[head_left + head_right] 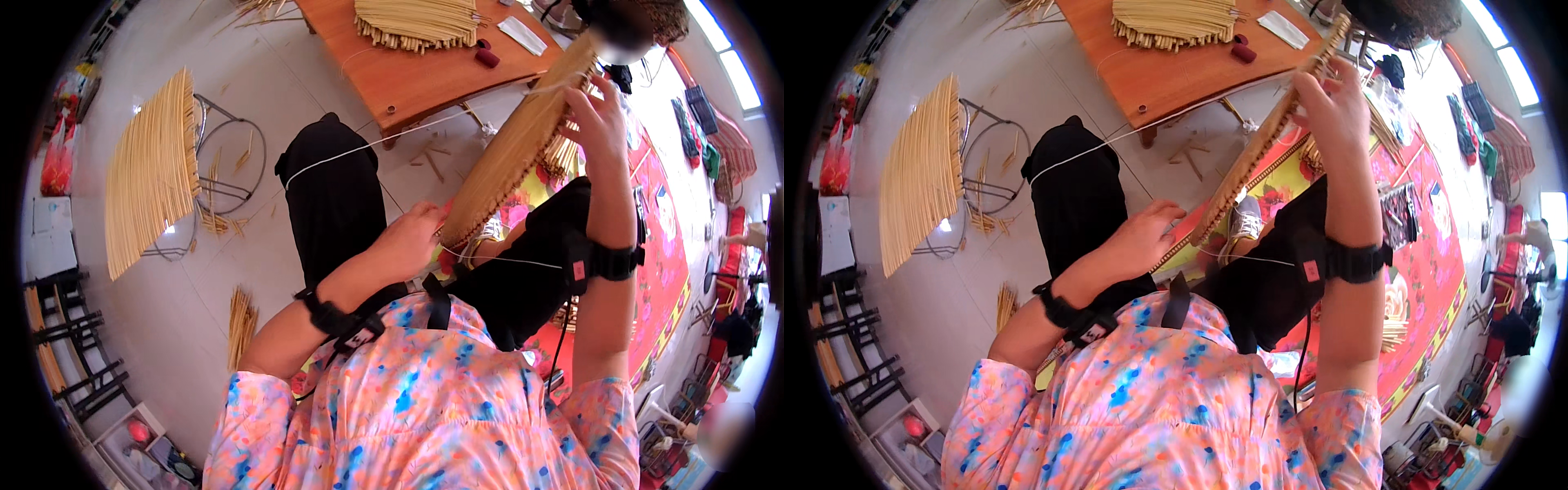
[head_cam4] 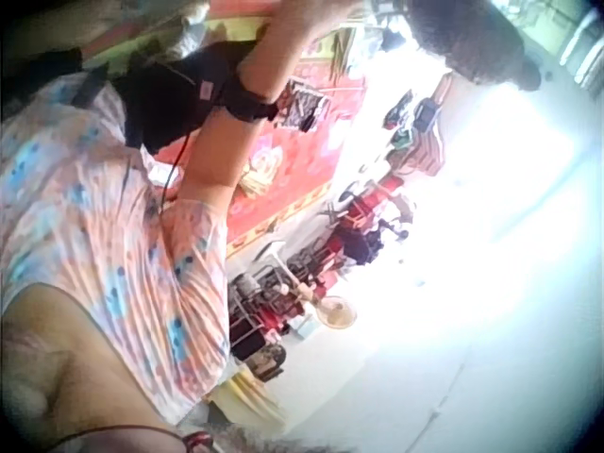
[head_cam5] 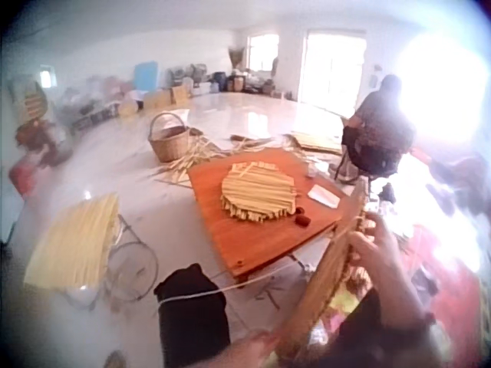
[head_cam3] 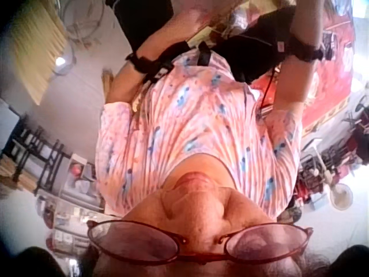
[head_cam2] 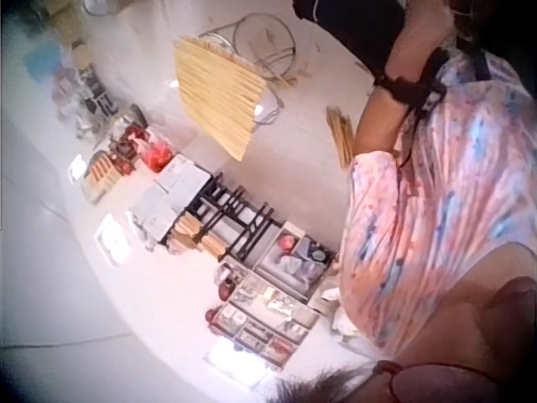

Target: The person sews together thin bamboo slats to form circular items, using a long needle and white thread, then trims the excess thread with scissors.

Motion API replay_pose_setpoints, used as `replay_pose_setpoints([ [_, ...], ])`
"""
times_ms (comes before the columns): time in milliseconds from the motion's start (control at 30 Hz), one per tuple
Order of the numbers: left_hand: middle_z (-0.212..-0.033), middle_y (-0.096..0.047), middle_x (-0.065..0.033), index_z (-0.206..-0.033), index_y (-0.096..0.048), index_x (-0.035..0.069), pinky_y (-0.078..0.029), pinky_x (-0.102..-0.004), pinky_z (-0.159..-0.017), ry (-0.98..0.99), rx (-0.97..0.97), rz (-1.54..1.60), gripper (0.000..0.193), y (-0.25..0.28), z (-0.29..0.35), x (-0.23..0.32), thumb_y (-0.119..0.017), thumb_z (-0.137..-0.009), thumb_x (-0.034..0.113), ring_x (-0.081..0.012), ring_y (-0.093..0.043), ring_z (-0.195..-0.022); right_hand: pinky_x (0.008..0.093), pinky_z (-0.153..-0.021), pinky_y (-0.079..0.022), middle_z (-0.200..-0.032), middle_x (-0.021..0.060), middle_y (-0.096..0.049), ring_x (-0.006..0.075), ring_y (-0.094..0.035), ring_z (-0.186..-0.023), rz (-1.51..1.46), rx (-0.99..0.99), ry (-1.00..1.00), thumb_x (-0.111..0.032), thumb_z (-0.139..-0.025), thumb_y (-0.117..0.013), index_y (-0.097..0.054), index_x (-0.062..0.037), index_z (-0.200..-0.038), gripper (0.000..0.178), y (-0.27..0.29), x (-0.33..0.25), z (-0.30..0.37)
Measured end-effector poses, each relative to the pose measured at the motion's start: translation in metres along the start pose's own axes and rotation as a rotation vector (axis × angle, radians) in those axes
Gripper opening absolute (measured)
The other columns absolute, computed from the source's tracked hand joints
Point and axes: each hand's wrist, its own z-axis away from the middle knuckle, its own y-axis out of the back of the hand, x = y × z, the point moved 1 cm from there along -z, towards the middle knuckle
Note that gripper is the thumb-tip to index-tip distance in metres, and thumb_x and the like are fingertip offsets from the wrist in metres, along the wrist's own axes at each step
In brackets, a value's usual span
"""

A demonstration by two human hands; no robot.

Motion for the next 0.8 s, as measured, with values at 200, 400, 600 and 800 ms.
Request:
replay_pose_setpoints([
  [200,-0.109,-0.065,-0.0169,-0.124,-0.056,-0.003,-0.049,-0.0330,-0.083,0.389,-0.139,0.340,0.039,-0.066,-0.038,-0.048,-0.058,-0.089,0.014,-0.0244,-0.064,-0.098,0.0327,-0.070,-0.056,-0.117,0.0195,-0.057,0.0224,-0.062,-0.096,-0.072,-0.029,-0.018,-0.021,-0.085,-0.067,-0.033,0.0004,-0.139,0.067,0.016,-0.002,0.022],
  [400,-0.107,-0.066,-0.0163,-0.127,-0.055,-0.001,-0.049,-0.0332,-0.081,0.259,0.043,0.423,0.041,-0.074,-0.058,-0.021,-0.059,-0.088,0.012,-0.0224,-0.065,-0.091,0.0335,-0.072,-0.054,-0.118,0.0182,-0.056,0.0229,-0.060,-0.100,-0.086,0.010,-0.020,-0.023,-0.085,-0.065,-0.031,-0.0007,-0.141,0.069,0.029,0.014,0.031],
  [600,-0.092,-0.065,-0.0159,-0.112,-0.059,-0.002,-0.051,-0.0361,-0.077,0.133,0.180,0.253,0.030,-0.079,-0.074,-0.025,-0.058,-0.088,0.015,-0.0226,-0.064,-0.082,0.0290,-0.066,-0.055,-0.115,0.0167,-0.057,0.0204,-0.062,-0.094,-0.163,0.014,-0.006,-0.014,-0.085,-0.065,-0.035,-0.0014,-0.138,0.063,0.024,0.012,0.044],
  [800,-0.075,-0.061,-0.0082,-0.106,-0.057,0.000,-0.049,-0.0292,-0.064,0.433,-0.082,1.301,0.021,-0.020,-0.057,-0.014,-0.053,-0.093,0.016,-0.0151,-0.061,-0.070,0.0247,-0.062,-0.054,-0.115,0.0150,-0.058,0.0168,-0.063,-0.088,-0.199,0.026,-0.015,-0.009,-0.083,-0.067,-0.040,-0.0006,-0.134,0.058,0.022,0.009,0.047],
])
